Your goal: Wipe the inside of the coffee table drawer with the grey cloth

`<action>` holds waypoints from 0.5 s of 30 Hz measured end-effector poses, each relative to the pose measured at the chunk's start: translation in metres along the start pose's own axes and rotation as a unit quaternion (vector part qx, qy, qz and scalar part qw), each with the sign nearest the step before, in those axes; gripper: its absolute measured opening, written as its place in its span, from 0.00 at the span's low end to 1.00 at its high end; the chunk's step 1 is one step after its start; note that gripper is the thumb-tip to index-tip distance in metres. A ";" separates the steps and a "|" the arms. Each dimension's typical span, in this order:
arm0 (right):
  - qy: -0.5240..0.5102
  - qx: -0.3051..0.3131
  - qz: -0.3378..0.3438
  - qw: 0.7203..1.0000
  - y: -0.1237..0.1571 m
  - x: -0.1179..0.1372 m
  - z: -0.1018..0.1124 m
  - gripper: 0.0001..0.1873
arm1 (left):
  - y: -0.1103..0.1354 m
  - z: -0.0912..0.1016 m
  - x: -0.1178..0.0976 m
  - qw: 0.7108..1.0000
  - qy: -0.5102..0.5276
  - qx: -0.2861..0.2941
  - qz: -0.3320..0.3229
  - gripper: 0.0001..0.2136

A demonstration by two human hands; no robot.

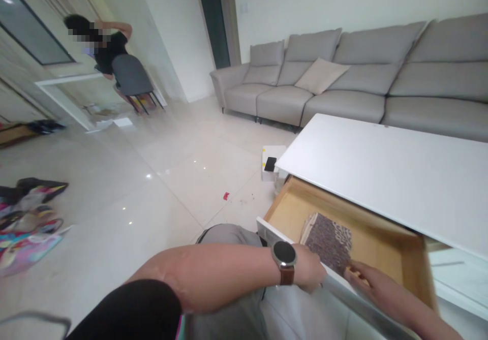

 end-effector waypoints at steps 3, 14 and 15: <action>0.064 -0.047 0.019 0.997 -0.022 -0.005 0.007 0.25 | -0.003 -0.002 -0.007 1.000 0.004 -0.002 -0.011 0.21; 0.223 0.031 -0.017 0.974 -0.129 -0.026 -0.028 0.49 | -0.026 -0.027 -0.012 0.997 0.046 -0.039 0.058 0.25; 0.218 0.029 -0.022 0.975 -0.133 -0.027 -0.028 0.51 | -0.029 -0.028 -0.013 0.996 0.044 -0.047 0.066 0.23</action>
Point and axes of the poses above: each hand's wrist, its own y-axis away from the middle knuckle, its own z-axis out of the back of the hand, x = y × z, the point moved 5 cm from there along -y, towards the middle knuckle, and after that the axes turned 1 degree about -y, right-handed, at the moved point
